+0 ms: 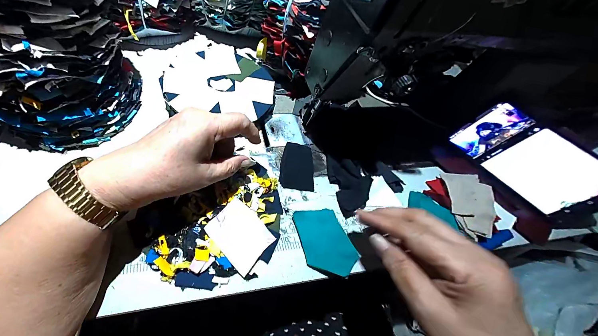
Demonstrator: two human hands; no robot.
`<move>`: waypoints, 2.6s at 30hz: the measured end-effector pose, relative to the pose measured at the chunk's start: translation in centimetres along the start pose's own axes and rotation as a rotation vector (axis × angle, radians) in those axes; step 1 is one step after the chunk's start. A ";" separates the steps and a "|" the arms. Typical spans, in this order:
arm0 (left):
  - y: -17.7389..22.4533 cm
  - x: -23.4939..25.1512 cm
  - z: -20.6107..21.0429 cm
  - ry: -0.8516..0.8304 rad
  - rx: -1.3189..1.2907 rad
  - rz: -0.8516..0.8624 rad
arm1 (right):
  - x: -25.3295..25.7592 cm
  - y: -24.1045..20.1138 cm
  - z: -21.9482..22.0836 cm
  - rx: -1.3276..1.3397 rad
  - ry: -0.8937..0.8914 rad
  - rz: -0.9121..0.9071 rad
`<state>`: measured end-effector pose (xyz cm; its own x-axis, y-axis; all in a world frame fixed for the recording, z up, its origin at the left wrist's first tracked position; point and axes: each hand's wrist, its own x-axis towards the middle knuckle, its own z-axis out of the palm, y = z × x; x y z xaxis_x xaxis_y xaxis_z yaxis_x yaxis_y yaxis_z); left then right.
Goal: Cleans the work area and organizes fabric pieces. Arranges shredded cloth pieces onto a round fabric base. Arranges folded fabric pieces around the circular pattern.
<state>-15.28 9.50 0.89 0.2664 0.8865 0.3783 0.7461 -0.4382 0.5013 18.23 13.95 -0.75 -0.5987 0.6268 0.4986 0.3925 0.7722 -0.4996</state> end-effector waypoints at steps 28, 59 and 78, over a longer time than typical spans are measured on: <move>2.9 0.3 0.6 0.087 -0.366 -0.070 | 3.0 6.9 -5.5 0.162 0.047 0.299; 4.0 1.0 -1.0 0.509 -1.376 -0.637 | -0.4 -1.2 0.9 -0.088 -0.217 -0.113; 4.4 1.0 -1.4 0.440 -1.434 -0.767 | -0.5 -1.5 1.0 -0.156 -0.245 -0.113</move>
<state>-12.63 8.21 4.56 -0.2325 0.9467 -0.2228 -0.5708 0.0527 0.8194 17.22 12.38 -0.96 -0.7878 0.5072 0.3495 0.4048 0.8540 -0.3269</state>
